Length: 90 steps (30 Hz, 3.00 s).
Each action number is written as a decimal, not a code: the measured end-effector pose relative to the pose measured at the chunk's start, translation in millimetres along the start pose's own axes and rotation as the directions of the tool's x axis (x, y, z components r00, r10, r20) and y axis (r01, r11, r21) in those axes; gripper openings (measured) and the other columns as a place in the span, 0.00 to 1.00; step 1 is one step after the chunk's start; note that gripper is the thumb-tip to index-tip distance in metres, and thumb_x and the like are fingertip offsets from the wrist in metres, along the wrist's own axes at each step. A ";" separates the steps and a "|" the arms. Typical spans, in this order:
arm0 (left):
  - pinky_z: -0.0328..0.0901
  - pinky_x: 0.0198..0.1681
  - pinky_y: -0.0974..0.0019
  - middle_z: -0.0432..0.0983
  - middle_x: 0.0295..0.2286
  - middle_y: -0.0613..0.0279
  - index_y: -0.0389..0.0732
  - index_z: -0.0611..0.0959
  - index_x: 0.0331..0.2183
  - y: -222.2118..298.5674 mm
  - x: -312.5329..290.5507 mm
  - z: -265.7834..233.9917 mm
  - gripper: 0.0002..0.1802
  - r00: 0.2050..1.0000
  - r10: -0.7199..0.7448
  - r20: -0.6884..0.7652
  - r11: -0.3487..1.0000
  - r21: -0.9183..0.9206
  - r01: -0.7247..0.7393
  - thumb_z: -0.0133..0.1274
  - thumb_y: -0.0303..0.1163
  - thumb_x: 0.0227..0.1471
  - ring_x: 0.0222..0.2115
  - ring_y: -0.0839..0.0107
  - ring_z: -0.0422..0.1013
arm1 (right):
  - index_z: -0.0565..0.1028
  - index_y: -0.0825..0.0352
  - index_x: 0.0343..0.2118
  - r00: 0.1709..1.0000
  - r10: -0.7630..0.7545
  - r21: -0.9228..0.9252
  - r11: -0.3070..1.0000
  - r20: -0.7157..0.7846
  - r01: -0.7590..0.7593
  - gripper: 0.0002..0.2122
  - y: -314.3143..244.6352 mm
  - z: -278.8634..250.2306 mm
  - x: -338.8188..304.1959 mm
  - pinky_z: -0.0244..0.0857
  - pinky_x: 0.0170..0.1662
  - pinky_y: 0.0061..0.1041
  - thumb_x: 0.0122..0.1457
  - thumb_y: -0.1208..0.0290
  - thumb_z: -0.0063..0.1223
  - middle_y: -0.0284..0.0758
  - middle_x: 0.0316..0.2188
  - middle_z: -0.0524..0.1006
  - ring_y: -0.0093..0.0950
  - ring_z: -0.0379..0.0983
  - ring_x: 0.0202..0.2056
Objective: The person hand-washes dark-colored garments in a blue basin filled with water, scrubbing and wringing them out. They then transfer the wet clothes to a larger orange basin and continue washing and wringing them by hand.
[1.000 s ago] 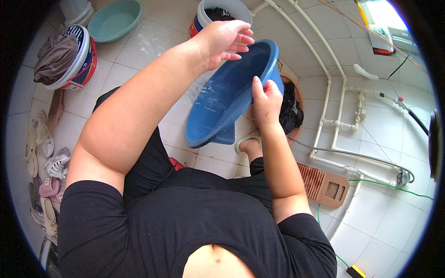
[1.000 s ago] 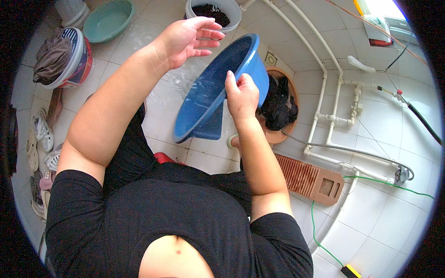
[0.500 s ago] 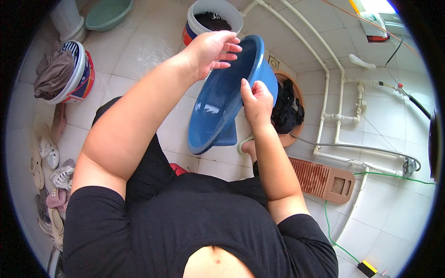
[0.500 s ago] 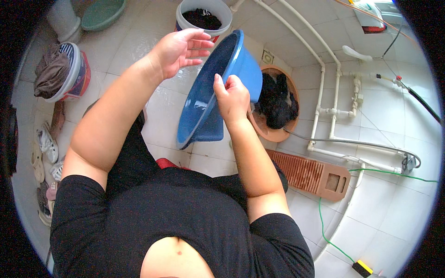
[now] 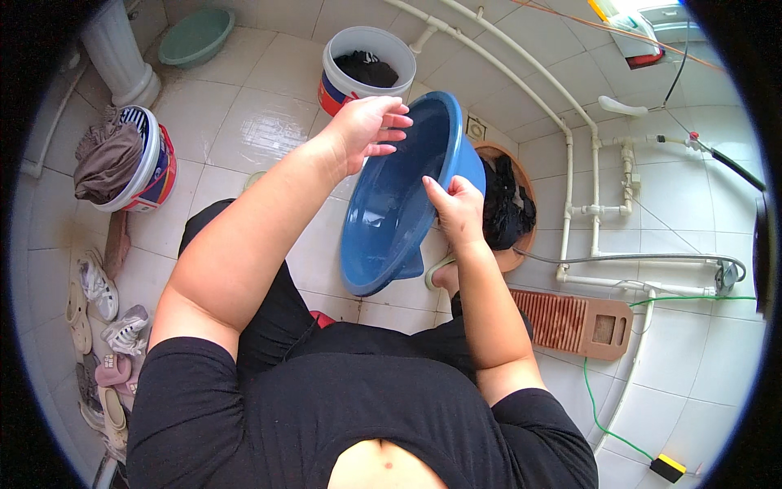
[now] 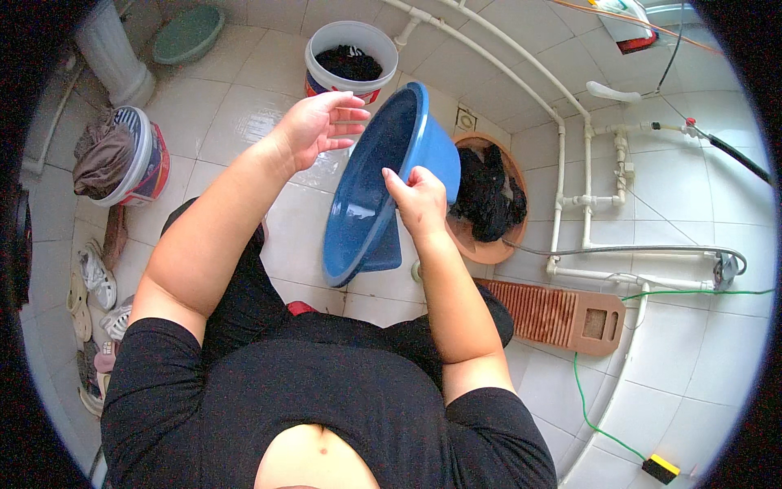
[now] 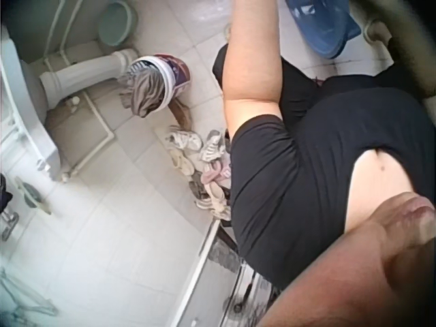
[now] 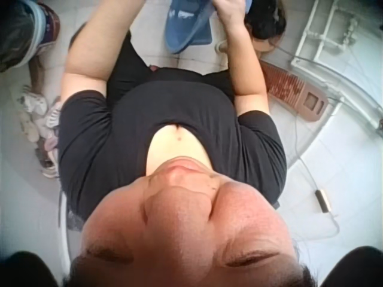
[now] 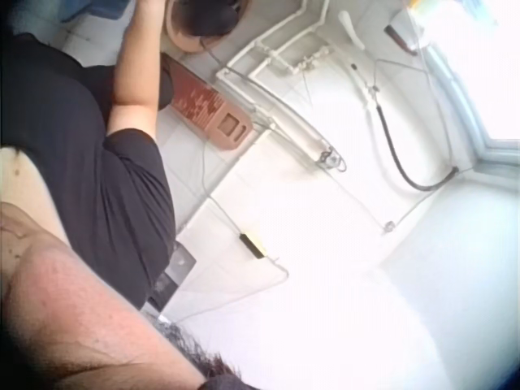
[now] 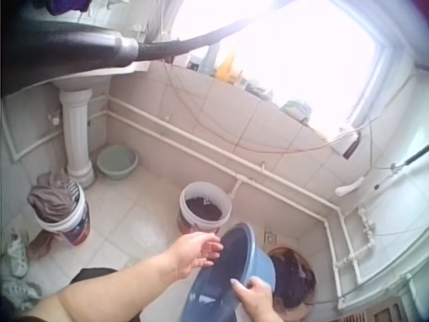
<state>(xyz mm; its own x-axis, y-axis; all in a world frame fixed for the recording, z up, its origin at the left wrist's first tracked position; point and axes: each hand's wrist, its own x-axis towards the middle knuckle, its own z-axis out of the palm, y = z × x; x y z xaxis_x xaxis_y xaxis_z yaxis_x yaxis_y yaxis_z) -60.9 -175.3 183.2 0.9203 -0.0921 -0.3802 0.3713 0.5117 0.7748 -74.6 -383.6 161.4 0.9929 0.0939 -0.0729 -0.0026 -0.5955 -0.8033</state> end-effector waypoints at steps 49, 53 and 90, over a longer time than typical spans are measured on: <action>0.63 0.46 0.59 0.68 0.37 0.54 0.30 0.66 0.42 27.7 -85.9 -154.1 0.24 0.982 -0.113 -0.150 0.953 -0.296 0.065 0.49 0.23 0.38 0.36 0.61 0.68 | 0.68 0.69 0.35 0.956 -0.291 0.774 0.612 0.029 0.163 0.10 -62.2 -59.0 -35.9 0.65 0.30 0.22 0.58 0.66 0.43 0.36 0.28 0.74 0.24 0.71 0.27; 0.65 0.45 0.61 0.68 0.38 0.53 0.32 0.66 0.43 52.1 -95.3 -190.9 0.23 0.921 0.034 -0.388 0.941 -0.297 -0.160 0.47 0.21 0.39 0.37 0.61 0.68 | 0.68 0.67 0.38 0.982 -0.140 0.679 0.734 0.126 0.018 0.13 -50.6 -37.4 -23.0 0.62 0.28 0.18 0.58 0.62 0.41 0.37 0.29 0.75 0.23 0.71 0.27; 0.58 0.50 0.61 0.57 0.51 0.48 0.34 0.59 0.51 -47.4 229.5 -218.9 0.27 0.923 -0.111 -0.368 0.991 -0.116 0.073 0.44 0.36 0.53 0.50 0.56 0.59 | 0.67 0.70 0.41 0.885 0.465 -0.590 0.719 0.015 -0.368 0.18 390.8 -11.5 142.0 0.60 0.45 0.34 0.46 0.67 0.48 0.51 0.38 0.71 0.44 0.67 0.42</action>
<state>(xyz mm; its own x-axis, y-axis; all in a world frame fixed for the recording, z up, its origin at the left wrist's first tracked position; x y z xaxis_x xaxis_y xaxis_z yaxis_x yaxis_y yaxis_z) 105.7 -33.7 -51.4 0.7631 0.1723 -0.6229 0.4208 0.5991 0.6812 66.8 -612.2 -156.2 0.8758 -0.1816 -0.4472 -0.2968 -0.9333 -0.2022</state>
